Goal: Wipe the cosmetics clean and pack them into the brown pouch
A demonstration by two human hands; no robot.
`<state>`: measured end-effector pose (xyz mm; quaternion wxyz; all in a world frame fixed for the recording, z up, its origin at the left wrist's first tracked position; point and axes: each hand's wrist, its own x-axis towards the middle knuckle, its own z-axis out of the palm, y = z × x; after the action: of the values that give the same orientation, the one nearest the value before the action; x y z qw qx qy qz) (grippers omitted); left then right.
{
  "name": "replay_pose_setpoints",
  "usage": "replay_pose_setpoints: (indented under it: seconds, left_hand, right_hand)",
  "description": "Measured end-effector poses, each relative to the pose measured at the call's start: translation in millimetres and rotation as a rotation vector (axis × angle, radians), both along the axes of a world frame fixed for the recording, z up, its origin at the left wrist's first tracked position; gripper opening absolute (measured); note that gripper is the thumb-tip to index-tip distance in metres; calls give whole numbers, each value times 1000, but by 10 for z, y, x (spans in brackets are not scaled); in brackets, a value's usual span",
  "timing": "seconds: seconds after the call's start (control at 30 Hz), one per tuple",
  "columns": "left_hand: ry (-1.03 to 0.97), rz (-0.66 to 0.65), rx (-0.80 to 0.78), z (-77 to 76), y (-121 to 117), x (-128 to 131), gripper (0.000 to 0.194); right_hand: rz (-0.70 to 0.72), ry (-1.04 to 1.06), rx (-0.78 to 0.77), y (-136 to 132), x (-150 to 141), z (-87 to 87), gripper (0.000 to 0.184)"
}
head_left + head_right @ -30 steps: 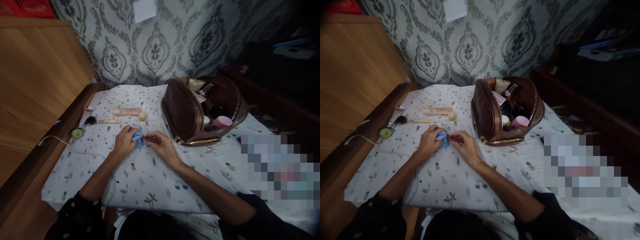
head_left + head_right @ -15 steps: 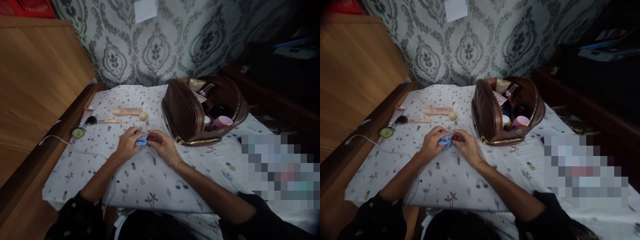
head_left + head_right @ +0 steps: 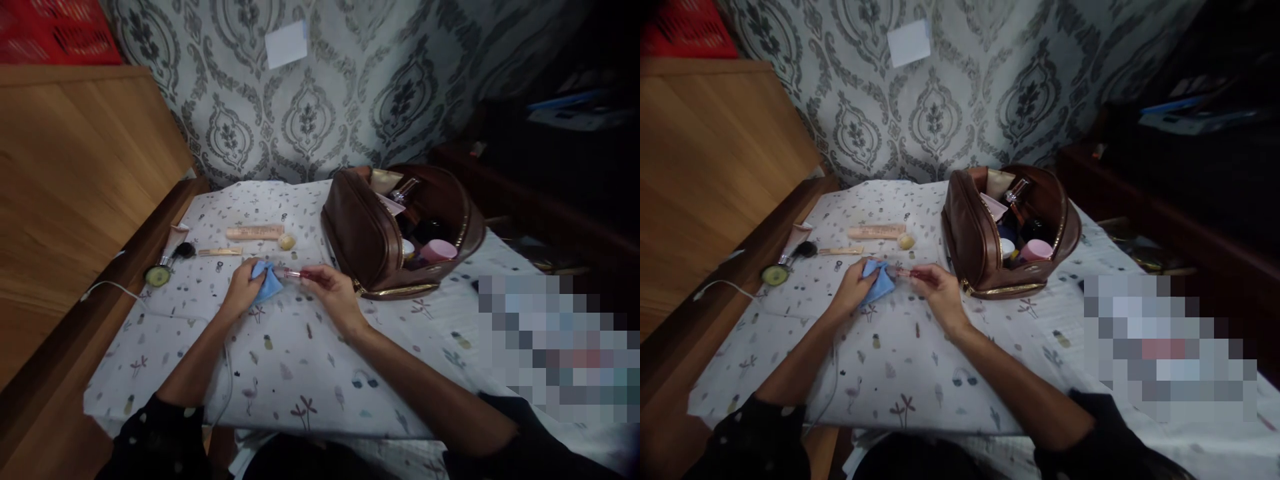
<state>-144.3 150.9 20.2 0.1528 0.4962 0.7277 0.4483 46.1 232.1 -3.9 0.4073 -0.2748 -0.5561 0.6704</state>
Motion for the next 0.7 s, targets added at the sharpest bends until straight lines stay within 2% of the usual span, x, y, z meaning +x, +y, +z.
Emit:
replay_pose_setpoints:
  seconds: [0.13, 0.23, 0.33, 0.47, 0.7]
  left_hand:
    - [-549, 89, 65, -15, 16, 179, 39]
    - [-700, 92, 117, 8, 11, 318, 45]
    - [-754, 3, 98, 43, 2, 399, 44]
    - [-644, -114, 24, 61, -26, 434, 40]
    - [-560, -64, 26, 11, -99, 478, 38]
  right_hand:
    - [71, 70, -179, -20, -16, -21, 37]
    - [168, 61, -164, -64, -20, -10, 37]
    - [234, 27, -89, -91, -23, 15, 35]
    - [227, 36, -25, -95, -25, 45, 31]
    - [28, -59, 205, -81, 5, 144, 8]
